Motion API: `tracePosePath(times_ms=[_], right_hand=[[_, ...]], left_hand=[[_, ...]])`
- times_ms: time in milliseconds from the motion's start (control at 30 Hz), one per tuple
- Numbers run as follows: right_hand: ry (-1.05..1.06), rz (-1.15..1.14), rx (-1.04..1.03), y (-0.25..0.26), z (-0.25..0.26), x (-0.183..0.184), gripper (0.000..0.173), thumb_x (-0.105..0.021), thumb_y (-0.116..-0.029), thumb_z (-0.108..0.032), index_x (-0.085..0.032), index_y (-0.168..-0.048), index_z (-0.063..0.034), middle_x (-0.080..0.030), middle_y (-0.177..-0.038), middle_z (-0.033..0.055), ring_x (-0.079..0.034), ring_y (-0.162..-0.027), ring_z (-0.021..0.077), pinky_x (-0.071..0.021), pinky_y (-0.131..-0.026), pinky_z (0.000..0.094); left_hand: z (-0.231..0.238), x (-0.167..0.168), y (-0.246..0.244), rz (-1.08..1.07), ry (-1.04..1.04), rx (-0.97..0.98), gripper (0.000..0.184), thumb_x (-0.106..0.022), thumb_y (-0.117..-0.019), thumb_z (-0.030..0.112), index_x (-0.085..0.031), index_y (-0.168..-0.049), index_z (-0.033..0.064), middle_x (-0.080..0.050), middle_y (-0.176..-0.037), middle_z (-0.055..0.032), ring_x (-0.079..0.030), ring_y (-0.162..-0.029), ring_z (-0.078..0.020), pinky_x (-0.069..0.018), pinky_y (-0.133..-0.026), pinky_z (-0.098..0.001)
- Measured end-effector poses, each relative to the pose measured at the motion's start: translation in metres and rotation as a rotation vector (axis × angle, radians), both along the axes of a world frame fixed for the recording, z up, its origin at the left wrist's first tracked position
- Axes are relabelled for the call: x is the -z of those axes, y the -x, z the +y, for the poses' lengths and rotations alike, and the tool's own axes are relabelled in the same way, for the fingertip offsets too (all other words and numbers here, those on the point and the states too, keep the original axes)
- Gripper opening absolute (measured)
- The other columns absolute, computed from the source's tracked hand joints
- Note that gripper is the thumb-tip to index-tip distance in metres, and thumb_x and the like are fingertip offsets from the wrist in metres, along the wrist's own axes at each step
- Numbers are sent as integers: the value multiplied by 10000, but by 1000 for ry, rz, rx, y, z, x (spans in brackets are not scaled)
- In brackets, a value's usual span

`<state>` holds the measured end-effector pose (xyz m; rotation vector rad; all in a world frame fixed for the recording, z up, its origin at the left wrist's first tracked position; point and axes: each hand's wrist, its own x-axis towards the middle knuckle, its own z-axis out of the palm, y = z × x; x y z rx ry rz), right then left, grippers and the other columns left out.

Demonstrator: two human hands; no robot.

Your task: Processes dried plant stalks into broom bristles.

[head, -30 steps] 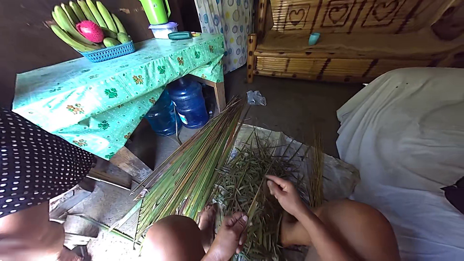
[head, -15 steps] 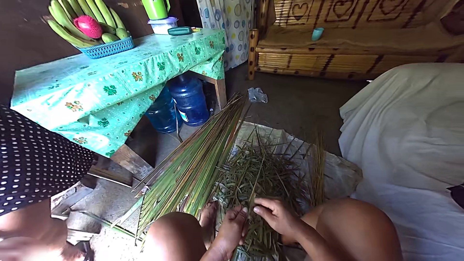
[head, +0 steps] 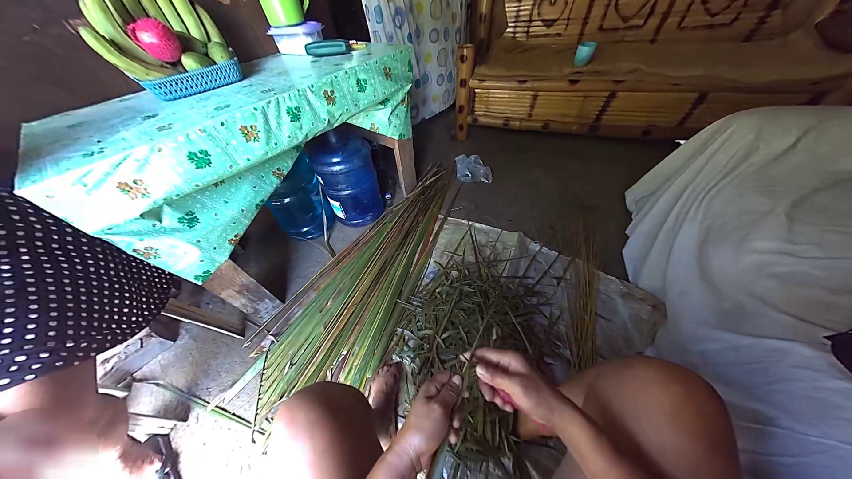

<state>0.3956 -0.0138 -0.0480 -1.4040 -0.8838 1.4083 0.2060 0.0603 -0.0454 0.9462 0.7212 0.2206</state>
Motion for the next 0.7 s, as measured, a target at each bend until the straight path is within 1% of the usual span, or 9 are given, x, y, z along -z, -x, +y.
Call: tracePosePath(times_ms=[100,200,267,300,367,467,500,567,700], right_hand=[[8,56,33,5,5,1,306,-489,-1031,-185,-663,-1227,-26,-578,-649,-60,-501,-492,20,-419,-460,171],[-20,64,201,-11,13,-3,317,-450,-1066,-172,-642,-1256,-7,-574,-654,-45,-495,-491,32,-423,-456,182],[-52,21,252,-18,12,-4,272,-448,-1068,-162,-652,-1169,-14,-566,-650,-55,-490,-493,23,-412,-455,172],[-73,-36,217,-17,8,-4,243,-461,-1051,-166,-659,-1089,-31,-568,-653,-69,-492,-502,10,-414,-467,166],[-152,-191,61,-7,-1,-1,255,-494,-1014,-174,-683,-1055,-8,-569,-682,-73,-496,-544,-11,-421,-512,162],[-341,-545,-81,6,-6,12,298,-537,-1028,-231,-721,-996,1,-663,-795,65,-587,-692,84,-497,-663,263],[-385,-626,-51,4,-4,15,305,-535,-1031,-235,-732,-1007,-3,-695,-837,96,-633,-732,119,-534,-701,299],[-398,-688,59,-8,3,17,304,-531,-1024,-203,-741,-1044,15,-712,-862,114,-649,-745,119,-550,-726,296],[-231,-623,211,-35,15,18,308,-497,-1046,-148,-703,-1145,59,-646,-797,63,-543,-666,51,-484,-669,228]], left_hand=[[-1,1,1,-9,-45,33,276,-309,-1105,166,-556,-1026,70,-558,-634,37,-540,-492,-34,-485,-483,-170],[-1,0,6,-15,-84,98,240,-351,-1095,151,-566,-1016,76,-617,-710,21,-623,-573,-67,-554,-551,-213],[-2,-1,7,-10,-94,79,235,-372,-1087,130,-580,-991,80,-626,-704,25,-631,-577,-67,-560,-557,-218],[-2,0,6,-3,-92,50,233,-371,-1087,123,-575,-984,77,-613,-685,28,-614,-557,-60,-546,-541,-209],[-3,0,3,16,-79,-24,232,-363,-1096,119,-564,-991,70,-559,-634,38,-550,-502,-35,-489,-491,-172],[-2,2,2,29,-70,-56,241,-335,-1100,119,-532,-962,92,-470,-582,67,-446,-452,-4,-398,-444,-145],[-2,3,3,26,-68,-56,244,-334,-1097,118,-529,-952,100,-455,-570,73,-426,-441,0,-378,-432,-144],[-5,4,5,-1,-63,-51,246,-337,-1090,121,-534,-943,106,-445,-558,83,-407,-429,7,-358,-419,-142],[-6,3,6,-33,-37,-47,245,-332,-1090,121,-540,-964,103,-432,-555,87,-393,-417,13,-354,-410,-135]])
